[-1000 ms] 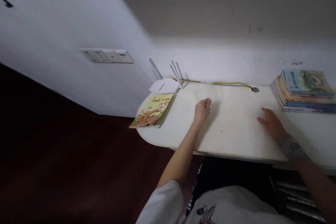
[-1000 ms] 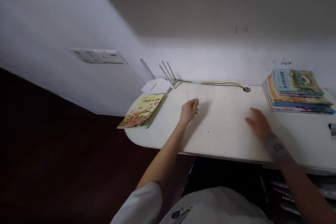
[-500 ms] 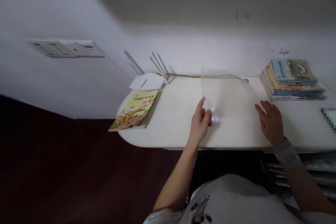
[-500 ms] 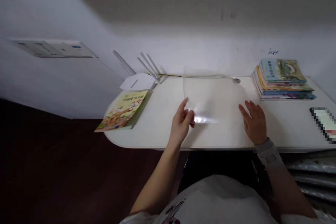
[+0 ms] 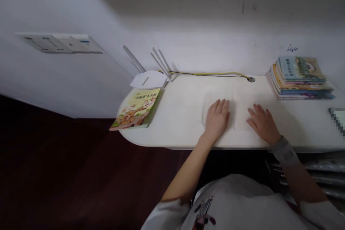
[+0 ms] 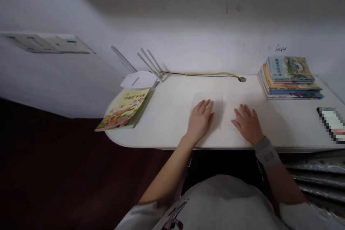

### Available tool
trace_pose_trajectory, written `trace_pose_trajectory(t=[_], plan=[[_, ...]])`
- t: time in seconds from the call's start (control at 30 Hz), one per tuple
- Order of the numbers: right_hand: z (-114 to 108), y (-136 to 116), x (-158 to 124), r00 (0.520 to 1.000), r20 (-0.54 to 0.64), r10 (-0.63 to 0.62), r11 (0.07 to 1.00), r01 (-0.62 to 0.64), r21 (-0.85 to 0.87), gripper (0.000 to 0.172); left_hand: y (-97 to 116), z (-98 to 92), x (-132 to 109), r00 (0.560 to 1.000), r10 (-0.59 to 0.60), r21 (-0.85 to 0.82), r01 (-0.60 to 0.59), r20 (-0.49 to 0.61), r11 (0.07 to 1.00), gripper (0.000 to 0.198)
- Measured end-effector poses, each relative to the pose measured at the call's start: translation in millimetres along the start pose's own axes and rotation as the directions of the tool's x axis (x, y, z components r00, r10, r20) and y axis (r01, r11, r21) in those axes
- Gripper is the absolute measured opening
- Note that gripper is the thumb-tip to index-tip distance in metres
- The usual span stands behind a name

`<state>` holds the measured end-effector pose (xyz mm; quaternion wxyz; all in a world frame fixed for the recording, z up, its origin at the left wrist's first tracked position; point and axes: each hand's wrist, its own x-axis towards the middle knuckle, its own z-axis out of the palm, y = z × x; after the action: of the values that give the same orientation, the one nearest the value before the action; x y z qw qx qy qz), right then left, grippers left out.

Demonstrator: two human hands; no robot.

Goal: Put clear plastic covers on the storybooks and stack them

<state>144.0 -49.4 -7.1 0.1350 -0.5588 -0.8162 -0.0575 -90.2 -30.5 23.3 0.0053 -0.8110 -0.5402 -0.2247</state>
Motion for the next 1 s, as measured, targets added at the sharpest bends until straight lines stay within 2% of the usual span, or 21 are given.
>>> trace_pose_trajectory(t=[0.07,0.13,0.23,0.4,0.53,0.63,0.73,0.83,0.9,1.0], plan=[[6,-11,18,1.000,0.025,-0.015,1.000,0.015,-0.009,0.055,11,11.5,18,0.984,0.075,0.027,-0.080,0.161,0.996,0.049],[15,-13,26,0.995,0.100,-0.022,1.000,0.022,0.004,0.061,14,24.1,27,0.945,0.059,0.040,-0.076,0.321,0.996,0.060],[27,-3,19,0.980,0.194,-0.051,0.998,0.045,0.039,0.064,7,38.5,20,0.893,0.012,0.015,-0.021,0.450,1.000,0.074],[33,14,-1,0.978,0.159,-0.134,0.991,0.131,0.024,0.063,3,45.6,-3,0.918,-0.015,-0.008,0.020,0.395,1.000,0.076],[39,16,-4,0.981,0.144,-0.129,0.991,0.131,-0.004,0.063,6,46.3,-4,0.920,0.004,-0.019,0.003,0.391,1.000,0.079],[45,19,-4,0.984,0.115,-0.140,0.989,0.143,-0.024,0.064,-5,43.7,-2,0.924,0.037,-0.023,-0.031,0.381,0.999,0.077],[49,22,-5,0.986,0.084,-0.147,0.988,0.150,-0.030,0.065,-38,29.4,-6,0.933,-0.015,0.027,0.006,0.360,1.000,0.073],[52,24,-6,0.987,0.073,-0.144,0.989,0.146,-0.022,0.065,-92,0.6,-15,0.937,-0.228,0.166,0.188,0.265,0.968,0.067],[53,24,-7,0.986,0.071,-0.149,0.988,0.151,-0.024,0.065,-136,-22.3,-21,0.895,-0.425,0.276,0.378,0.136,0.884,0.064],[55,24,-7,0.986,0.062,-0.154,0.987,0.156,-0.036,0.066,-198,-50.7,-32,0.754,-0.654,0.357,0.626,-0.052,0.693,0.066]])
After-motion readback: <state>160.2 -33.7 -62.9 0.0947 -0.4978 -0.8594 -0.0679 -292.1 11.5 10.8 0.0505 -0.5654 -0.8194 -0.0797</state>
